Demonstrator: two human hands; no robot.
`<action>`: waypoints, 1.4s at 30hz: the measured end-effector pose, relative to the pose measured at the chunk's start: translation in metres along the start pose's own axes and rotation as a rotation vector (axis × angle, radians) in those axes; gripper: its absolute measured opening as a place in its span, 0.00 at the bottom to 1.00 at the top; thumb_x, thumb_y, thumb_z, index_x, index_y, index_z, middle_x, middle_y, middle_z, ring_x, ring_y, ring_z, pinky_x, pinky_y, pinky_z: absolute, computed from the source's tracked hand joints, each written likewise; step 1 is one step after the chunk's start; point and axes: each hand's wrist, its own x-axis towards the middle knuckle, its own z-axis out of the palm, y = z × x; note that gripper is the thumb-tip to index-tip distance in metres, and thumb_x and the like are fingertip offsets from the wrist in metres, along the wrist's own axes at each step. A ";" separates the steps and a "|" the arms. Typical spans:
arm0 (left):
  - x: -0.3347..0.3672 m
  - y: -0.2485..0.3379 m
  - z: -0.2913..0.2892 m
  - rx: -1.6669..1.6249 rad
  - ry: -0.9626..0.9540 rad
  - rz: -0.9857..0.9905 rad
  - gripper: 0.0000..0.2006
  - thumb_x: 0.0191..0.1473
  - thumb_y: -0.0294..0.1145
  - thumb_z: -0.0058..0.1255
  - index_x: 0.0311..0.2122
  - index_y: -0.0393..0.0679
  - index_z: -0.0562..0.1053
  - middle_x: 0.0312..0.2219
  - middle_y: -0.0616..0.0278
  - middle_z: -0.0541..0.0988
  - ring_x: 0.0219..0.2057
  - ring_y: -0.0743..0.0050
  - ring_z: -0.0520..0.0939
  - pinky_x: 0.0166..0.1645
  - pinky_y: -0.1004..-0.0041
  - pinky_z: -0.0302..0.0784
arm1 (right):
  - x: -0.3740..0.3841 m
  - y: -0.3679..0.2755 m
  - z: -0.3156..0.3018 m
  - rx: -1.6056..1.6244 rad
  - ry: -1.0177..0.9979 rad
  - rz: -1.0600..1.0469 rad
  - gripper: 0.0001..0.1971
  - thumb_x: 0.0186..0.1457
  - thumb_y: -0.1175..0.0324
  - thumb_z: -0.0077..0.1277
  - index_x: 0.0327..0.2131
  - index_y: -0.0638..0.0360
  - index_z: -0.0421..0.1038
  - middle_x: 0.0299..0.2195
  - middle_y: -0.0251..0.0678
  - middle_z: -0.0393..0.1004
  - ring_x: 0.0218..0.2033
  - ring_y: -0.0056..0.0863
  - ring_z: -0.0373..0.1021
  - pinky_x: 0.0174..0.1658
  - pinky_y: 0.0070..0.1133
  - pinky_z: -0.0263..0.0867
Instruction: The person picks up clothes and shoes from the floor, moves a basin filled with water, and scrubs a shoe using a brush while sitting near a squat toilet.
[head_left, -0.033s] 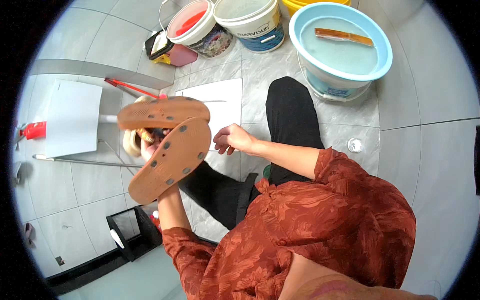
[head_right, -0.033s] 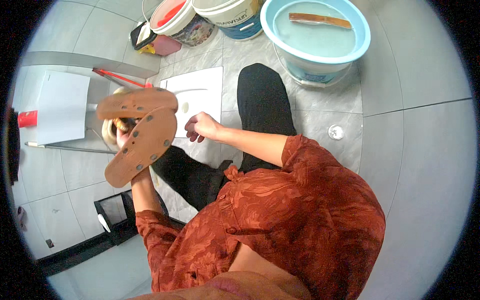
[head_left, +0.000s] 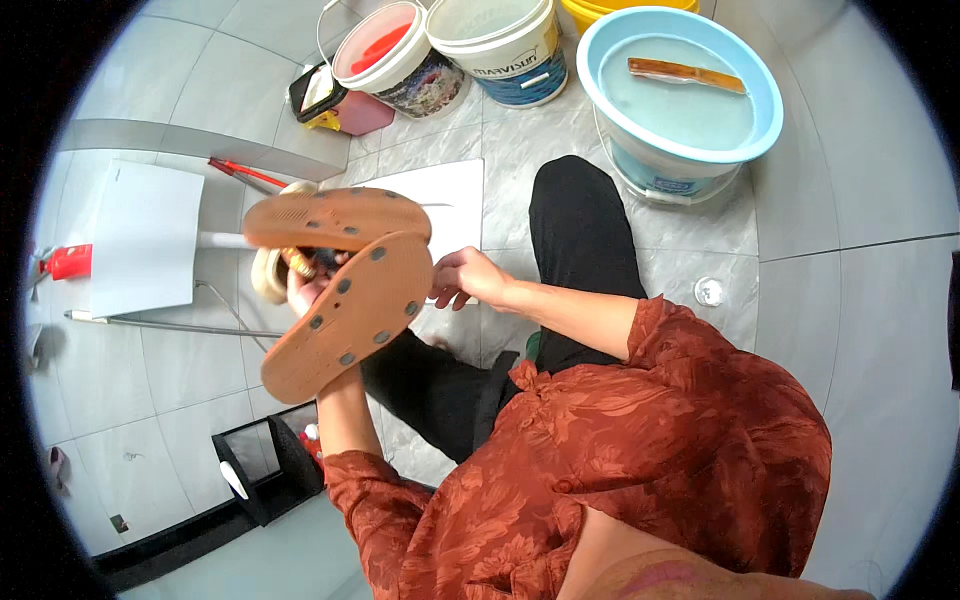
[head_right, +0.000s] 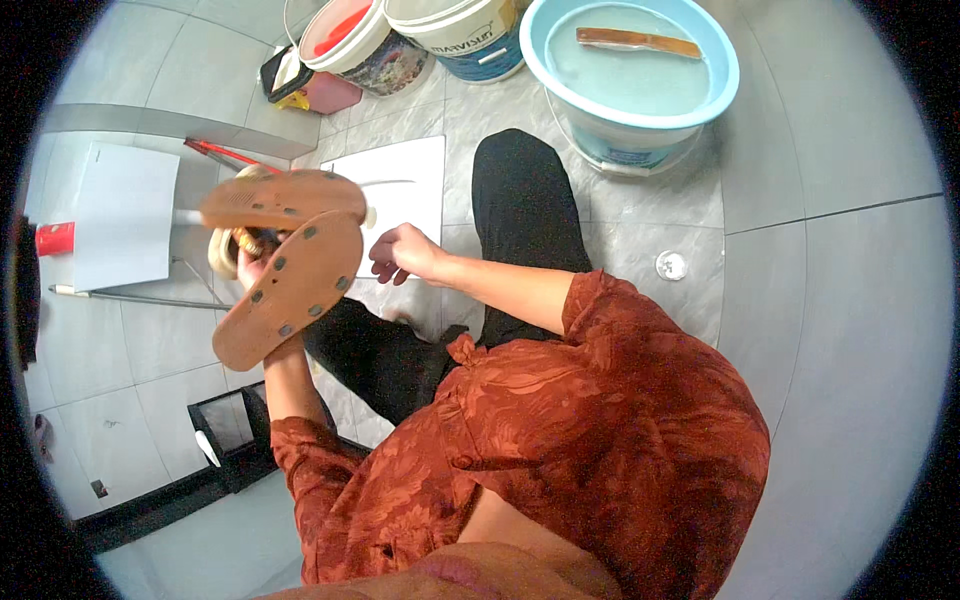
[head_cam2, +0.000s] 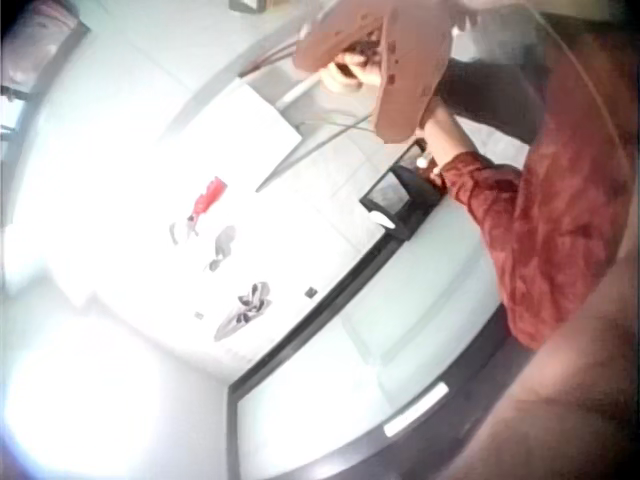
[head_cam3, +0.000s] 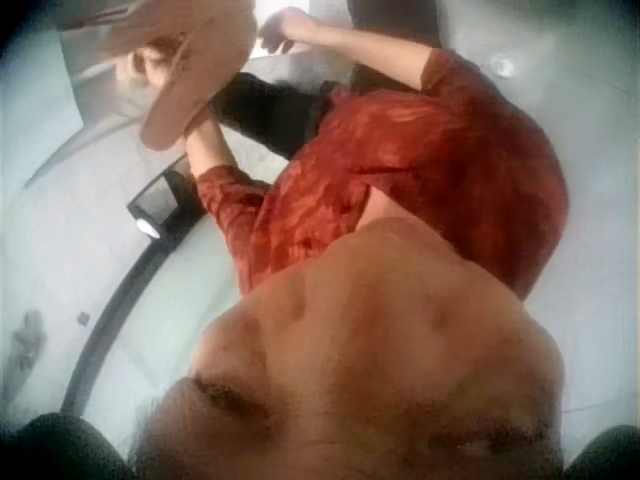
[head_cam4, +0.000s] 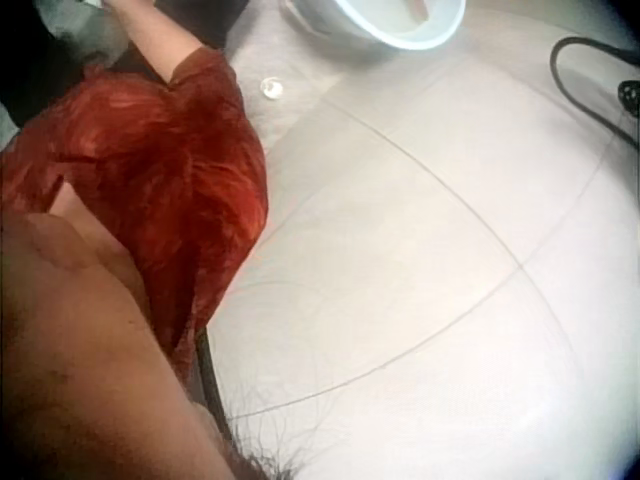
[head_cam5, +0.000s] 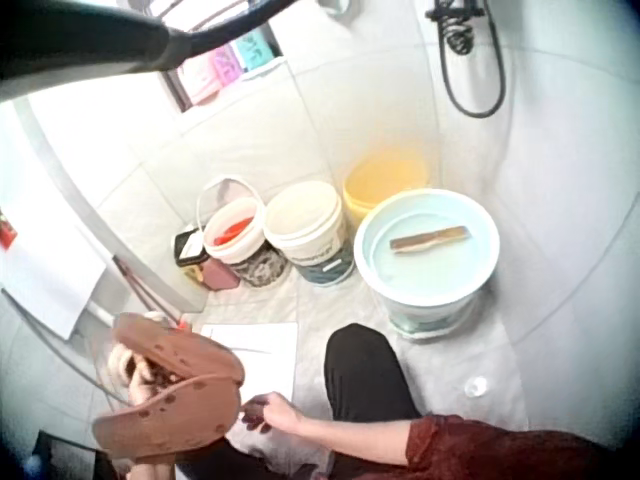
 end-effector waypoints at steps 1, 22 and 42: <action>0.004 -0.016 0.013 0.001 0.051 -0.029 0.15 0.55 0.44 0.36 0.39 0.43 0.67 0.30 0.57 0.73 0.27 0.66 0.74 0.33 0.68 0.74 | 0.000 0.007 -0.004 0.121 0.047 -0.026 0.12 0.50 0.66 0.42 0.30 0.66 0.71 0.23 0.40 0.73 0.22 0.24 0.72 0.18 0.17 0.66; 0.082 -0.097 -0.085 -0.173 0.169 -0.235 0.12 0.52 0.43 0.38 0.30 0.45 0.66 0.26 0.56 0.73 0.26 0.69 0.77 0.30 0.67 0.76 | -0.229 -0.105 -0.338 -0.122 1.565 -0.358 0.26 0.42 0.61 0.57 0.40 0.72 0.64 0.31 0.39 0.70 0.29 0.26 0.69 0.19 0.17 0.66; 0.058 -0.361 -0.079 1.842 -0.370 -0.582 0.21 0.48 0.42 0.34 0.38 0.38 0.74 0.38 0.44 0.75 0.41 0.49 0.75 0.47 0.62 0.68 | -0.235 -0.097 -0.335 -0.293 1.689 -0.307 0.17 0.42 0.69 0.50 0.35 0.72 0.67 0.26 0.41 0.71 0.25 0.28 0.69 0.26 0.24 0.65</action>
